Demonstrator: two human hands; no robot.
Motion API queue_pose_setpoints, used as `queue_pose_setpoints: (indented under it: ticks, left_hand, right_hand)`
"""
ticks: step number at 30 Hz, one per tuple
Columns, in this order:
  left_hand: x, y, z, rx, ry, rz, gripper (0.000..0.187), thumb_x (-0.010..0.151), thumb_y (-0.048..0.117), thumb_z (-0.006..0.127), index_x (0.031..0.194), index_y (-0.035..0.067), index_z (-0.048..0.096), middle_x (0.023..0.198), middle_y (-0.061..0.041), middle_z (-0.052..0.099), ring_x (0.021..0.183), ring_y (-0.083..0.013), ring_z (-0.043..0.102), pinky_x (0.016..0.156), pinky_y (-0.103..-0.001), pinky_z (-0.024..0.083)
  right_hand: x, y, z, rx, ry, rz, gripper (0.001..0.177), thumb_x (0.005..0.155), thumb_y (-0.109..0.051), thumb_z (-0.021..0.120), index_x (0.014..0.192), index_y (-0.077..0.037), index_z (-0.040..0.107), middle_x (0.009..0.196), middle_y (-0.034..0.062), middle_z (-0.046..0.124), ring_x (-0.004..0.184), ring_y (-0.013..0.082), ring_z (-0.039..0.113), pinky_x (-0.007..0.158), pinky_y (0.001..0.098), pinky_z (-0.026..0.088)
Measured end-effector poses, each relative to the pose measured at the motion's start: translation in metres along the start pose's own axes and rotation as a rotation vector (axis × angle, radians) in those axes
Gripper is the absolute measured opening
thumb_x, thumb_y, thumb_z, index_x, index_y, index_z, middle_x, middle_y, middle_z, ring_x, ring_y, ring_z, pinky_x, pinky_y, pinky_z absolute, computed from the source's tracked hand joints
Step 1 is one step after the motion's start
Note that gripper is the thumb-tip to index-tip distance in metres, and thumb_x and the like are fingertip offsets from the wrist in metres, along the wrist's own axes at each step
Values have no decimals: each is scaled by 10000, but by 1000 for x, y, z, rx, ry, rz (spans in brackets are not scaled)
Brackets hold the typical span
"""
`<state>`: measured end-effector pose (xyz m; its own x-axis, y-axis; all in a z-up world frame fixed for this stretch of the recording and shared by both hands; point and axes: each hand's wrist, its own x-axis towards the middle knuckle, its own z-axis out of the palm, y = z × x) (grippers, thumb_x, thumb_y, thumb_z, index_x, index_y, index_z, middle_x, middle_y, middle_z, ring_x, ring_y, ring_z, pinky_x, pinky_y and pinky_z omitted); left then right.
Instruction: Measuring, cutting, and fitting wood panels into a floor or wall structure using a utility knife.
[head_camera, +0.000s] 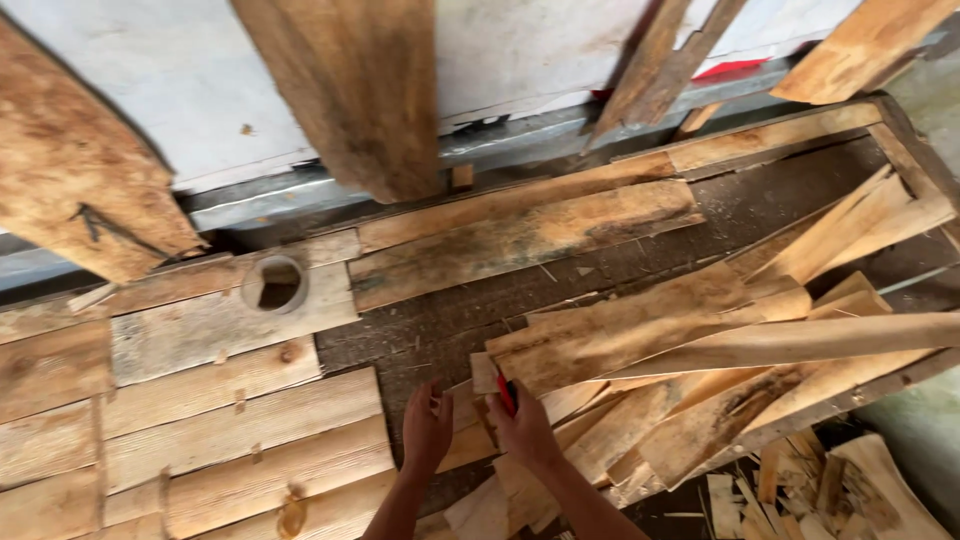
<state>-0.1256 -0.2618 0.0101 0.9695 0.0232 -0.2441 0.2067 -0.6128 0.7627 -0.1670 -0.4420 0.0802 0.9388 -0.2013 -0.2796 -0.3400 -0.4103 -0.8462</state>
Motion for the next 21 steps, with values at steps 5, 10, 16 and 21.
queue_pose_setpoints:
  ticks: [5,10,16,21]
  left_hand:
    - [32,7,48,-8,4,133,570,1014,422,643,1440,56,544,1284,-172,627,1174,-359,599,924,-520,529]
    - [39,53,52,-177,-187,-125,704,999,418,655,1555,89,375,1345,-116,563,1097,-249,626,912,-459,559]
    - [43,44,59,-333,-80,-278,575,1014,275,636,1542,102,490,1032,-161,729,802,-192,647,711,-389,563]
    - [23,55,46,-457,-160,-390,267,1038,242,601,1177,105,784,843,-22,739,662,-121,596,596,-340,498]
  right_hand:
    - [32,18,-72,-17,129,-50,317,952,-331,668,1011,-29,591,789,123,647,690,282,647,638,433,509]
    - [58,57,-109,-245,251,-216,287,965,-256,697,1027,6,595,1000,189,612,857,374,617,746,483,506]
    - [69,40,-119,-330,28,-312,560,864,-396,806,1154,26,579,1161,193,561,1073,390,561,895,491,487]
    - [93,52,-106,-475,-12,-650,578,868,-454,792,1152,16,609,1264,202,580,1195,423,524,983,525,424]
